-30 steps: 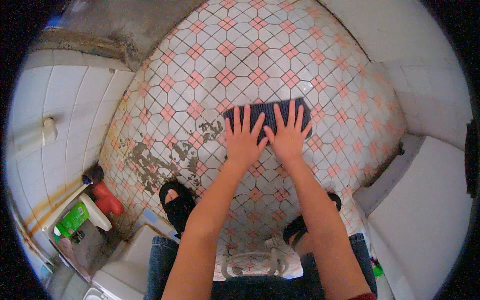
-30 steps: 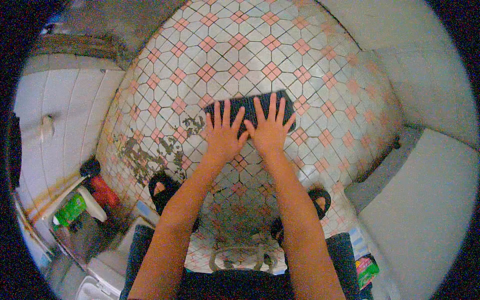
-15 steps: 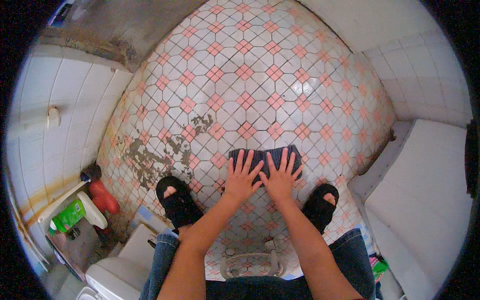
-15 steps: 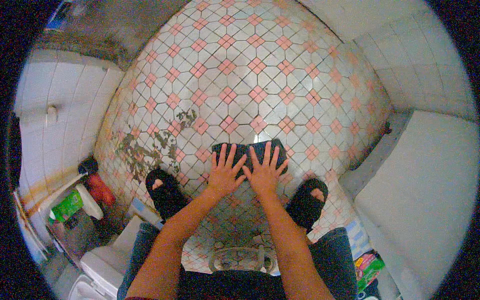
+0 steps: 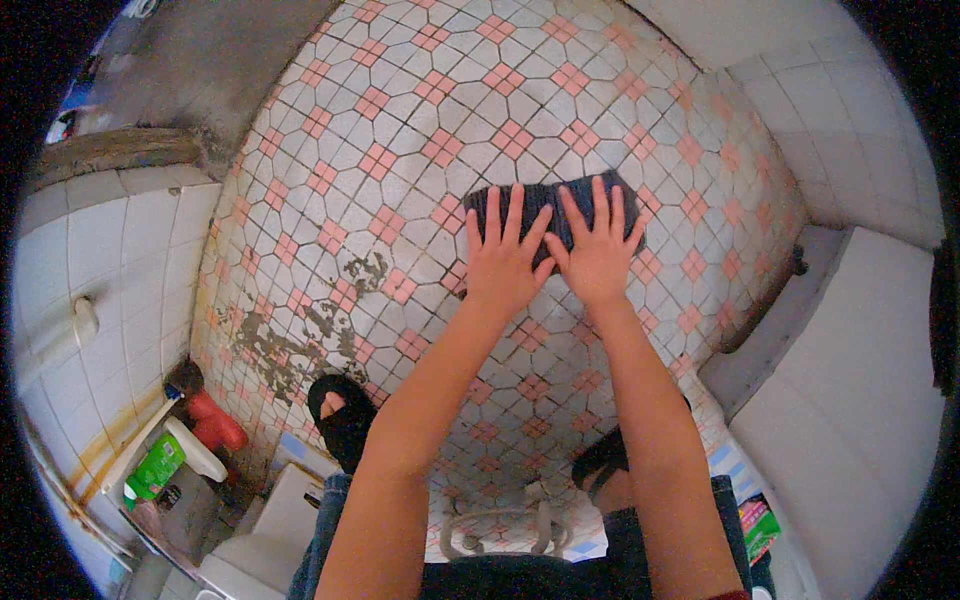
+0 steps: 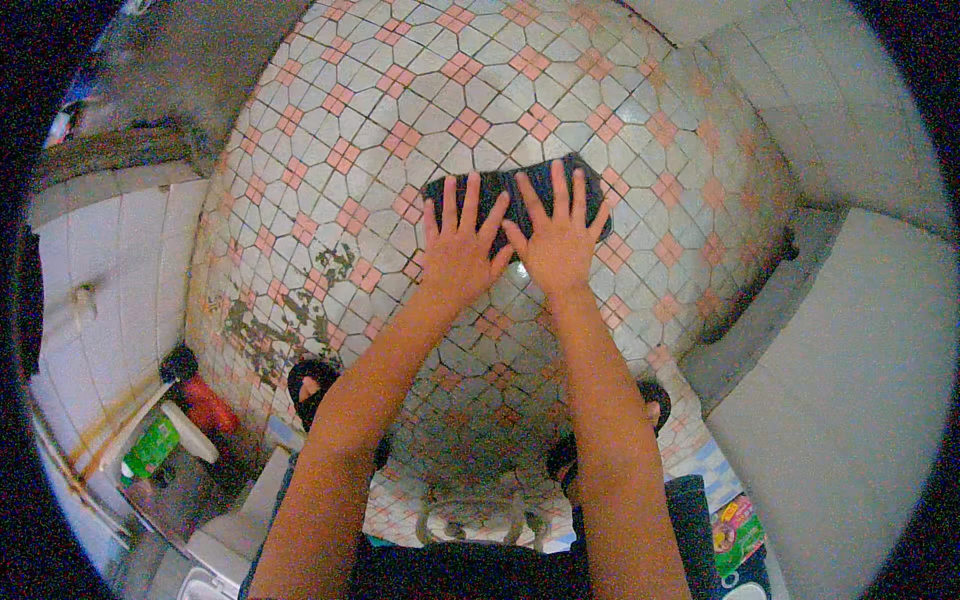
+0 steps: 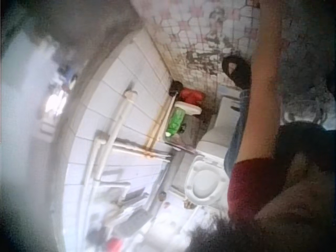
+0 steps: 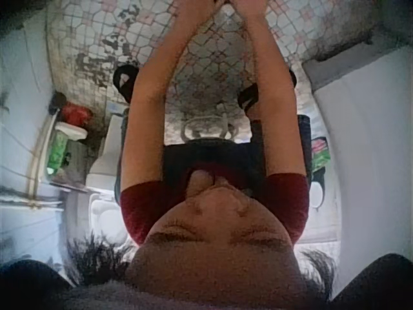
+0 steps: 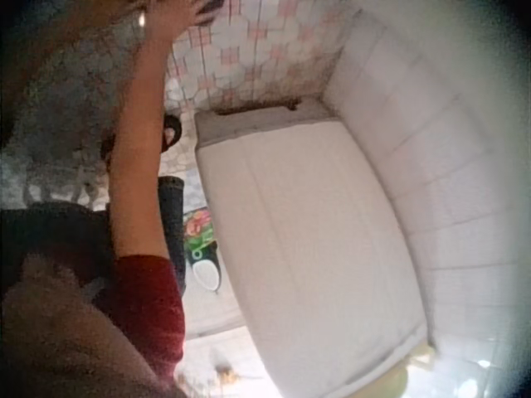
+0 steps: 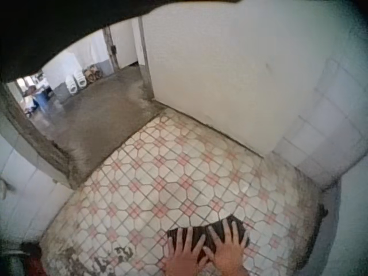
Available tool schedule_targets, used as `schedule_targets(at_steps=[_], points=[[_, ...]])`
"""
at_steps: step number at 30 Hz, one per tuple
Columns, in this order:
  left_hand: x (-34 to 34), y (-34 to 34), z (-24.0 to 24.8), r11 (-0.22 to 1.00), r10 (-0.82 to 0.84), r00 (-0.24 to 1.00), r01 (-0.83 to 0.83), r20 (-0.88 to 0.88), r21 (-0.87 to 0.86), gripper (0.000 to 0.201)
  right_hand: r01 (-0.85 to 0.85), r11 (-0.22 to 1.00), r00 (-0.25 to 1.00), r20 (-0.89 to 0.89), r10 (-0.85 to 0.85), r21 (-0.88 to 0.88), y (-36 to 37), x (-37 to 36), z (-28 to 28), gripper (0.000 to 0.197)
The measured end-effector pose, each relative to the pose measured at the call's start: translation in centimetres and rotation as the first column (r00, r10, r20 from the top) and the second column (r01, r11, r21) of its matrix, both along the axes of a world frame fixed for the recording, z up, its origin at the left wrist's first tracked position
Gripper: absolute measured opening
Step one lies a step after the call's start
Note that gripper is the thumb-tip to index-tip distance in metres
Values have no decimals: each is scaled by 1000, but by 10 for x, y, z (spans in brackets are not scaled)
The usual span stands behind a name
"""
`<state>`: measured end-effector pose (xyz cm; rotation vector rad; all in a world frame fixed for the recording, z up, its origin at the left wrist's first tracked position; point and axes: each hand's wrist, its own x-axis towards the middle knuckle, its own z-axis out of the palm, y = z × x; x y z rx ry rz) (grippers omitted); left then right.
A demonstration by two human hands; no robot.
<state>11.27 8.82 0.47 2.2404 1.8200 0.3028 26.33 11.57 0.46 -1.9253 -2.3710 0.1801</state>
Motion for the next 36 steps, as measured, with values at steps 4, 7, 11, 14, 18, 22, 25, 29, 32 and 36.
schedule_targets(at_steps=[4, 7, 11, 14, 18, 22, 25, 29, 32, 36], points=[[11, -1, -3, 998, 44, 999, -43, 16, -38, 70, 137, 990, 991, -9, -137, -16, -12, 7, -3, 67], [19, -27, 0, 998, 6, 1000, -7, -9, -69, 72, 206, 977, 977, 61, -203, -48, -42, 13, -6, 71], [24, -80, 4, 986, -26, 999, 30, 29, -165, 70, 212, 968, 977, 16, -211, -136, -96, 22, -2, 73], [24, -115, 7, 981, -70, 998, 68, -5, -179, 74, 214, 971, 976, 51, -210, -102, -137, 22, 1, 75], [15, -161, 4, 971, -126, 992, 127, 19, -201, 75, 242, 949, 970, 17, -243, -201, -188, 16, 0, 75], [12, -162, 8, 953, -188, 982, 190, 30, -234, 74, 254, 932, 967, 54, -249, -259, -197, 16, 5, 70], [17, -137, 14, 944, -238, 971, 239, 29, -228, 70, 244, 947, 969, 23, -244, -211, -176, 19, 5, 68], [36, -82, 2, 974, -204, 978, 206, 32, -97, 63, 216, 970, 976, 22, -215, -107, -117, 35, 2, 64], [58, -40, 1, 977, -208, 978, 207, 0, -40, 63, 232, 970, 971, 78, -226, -70, -75, 55, -2, 65], [79, -2, -6, 986, -164, 986, 164, 41, 0, 65, 160, 987, 987, 18, -160, 24, -30, 81, -4, 63]])
